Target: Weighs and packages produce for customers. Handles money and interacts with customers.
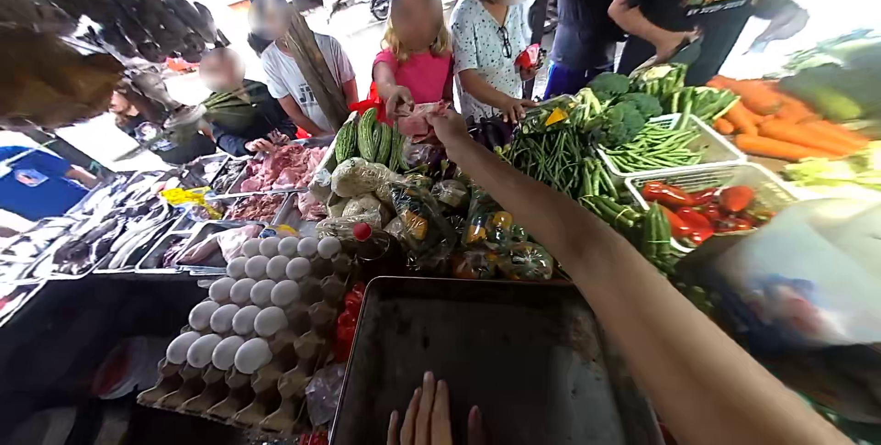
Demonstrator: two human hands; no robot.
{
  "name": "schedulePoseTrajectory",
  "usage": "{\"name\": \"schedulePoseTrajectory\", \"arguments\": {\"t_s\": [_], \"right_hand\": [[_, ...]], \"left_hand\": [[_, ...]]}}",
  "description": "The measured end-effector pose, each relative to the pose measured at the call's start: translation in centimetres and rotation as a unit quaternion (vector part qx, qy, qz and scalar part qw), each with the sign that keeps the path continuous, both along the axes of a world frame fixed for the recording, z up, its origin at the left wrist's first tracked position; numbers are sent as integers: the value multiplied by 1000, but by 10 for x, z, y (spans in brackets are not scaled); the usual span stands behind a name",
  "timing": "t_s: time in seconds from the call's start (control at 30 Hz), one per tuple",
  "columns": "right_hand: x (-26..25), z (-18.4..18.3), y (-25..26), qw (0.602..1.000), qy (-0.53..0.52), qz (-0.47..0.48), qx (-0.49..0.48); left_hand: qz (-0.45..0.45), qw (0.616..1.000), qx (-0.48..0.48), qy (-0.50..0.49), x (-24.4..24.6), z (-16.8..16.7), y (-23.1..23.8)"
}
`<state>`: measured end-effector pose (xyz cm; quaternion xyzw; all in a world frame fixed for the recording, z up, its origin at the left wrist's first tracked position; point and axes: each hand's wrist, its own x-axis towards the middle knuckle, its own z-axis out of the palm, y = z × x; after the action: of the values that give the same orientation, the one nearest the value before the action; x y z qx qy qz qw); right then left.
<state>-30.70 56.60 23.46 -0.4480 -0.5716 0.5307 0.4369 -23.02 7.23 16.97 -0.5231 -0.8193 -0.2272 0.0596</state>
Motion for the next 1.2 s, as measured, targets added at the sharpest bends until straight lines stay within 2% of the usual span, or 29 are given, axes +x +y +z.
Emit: {"name": "schedulePoseTrajectory", "arguments": {"t_s": [0.1, 0.17, 0.23, 0.33, 0.4, 0.47, 0.57, 0.6, 0.67, 0.7, 0.73, 0.8, 0.87, 0.9, 0.97, 1.03, 1.1, 1.2], "right_hand": [[55, 22, -66, 989, 85, 118, -35], [101, 36, -127, 973, 103, 203, -38], [148, 39, -184, 962, 90, 258, -27], [207, 36, -264, 939, 39, 342, 30], [229, 25, -304, 913, 19, 399, 78], [245, 9, -338, 910, -1, 401, 106], [255, -17, -375, 943, 9, 310, 117], [259, -22, -383, 949, 20, 293, 111], [271, -29, -396, 951, 44, 291, 97], [281, -32, -400, 955, 61, 275, 98], [291, -36, -402, 965, 84, 223, 107], [314, -55, -389, 986, 95, 46, 131], [339, -94, -358, 991, 24, -96, 88], [351, -121, -342, 993, -19, -109, 40], [361, -174, -315, 994, -88, -43, -45], [348, -211, -300, 979, -188, 21, -81], [327, -234, -295, 952, -294, 35, -76], [309, -240, -290, 908, -406, 41, -96]], "left_hand": [[-68, 972, 98, -202, -12, 24, 4], [-114, 914, 175, -349, -19, 36, 13], [-139, 835, 218, -485, -23, 42, 28], [-152, 759, 211, -597, -10, 48, 42], [-132, 726, 214, -640, 14, 56, 43], [-118, 697, 204, -677, 31, 61, 46], [-144, 627, 214, -735, 37, 62, 52], [-159, 615, 231, -737, 36, 60, 53], [-169, 631, 255, -712, 29, 56, 50], [-160, 654, 258, -693, 24, 55, 46], [-140, 680, 251, -675, 20, 55, 40], [-96, 715, 214, -658, 14, 54, 30], [-73, 721, 168, -668, 11, 49, 25], [-67, 711, 154, -683, 11, 45, 26], [-60, 696, 136, -703, 16, 37, 31], [-72, 680, 129, -718, 15, 27, 34], [-83, 711, 125, -687, 16, 19, 35], [-42, 769, 138, -623, 28, 20, 35]]}}
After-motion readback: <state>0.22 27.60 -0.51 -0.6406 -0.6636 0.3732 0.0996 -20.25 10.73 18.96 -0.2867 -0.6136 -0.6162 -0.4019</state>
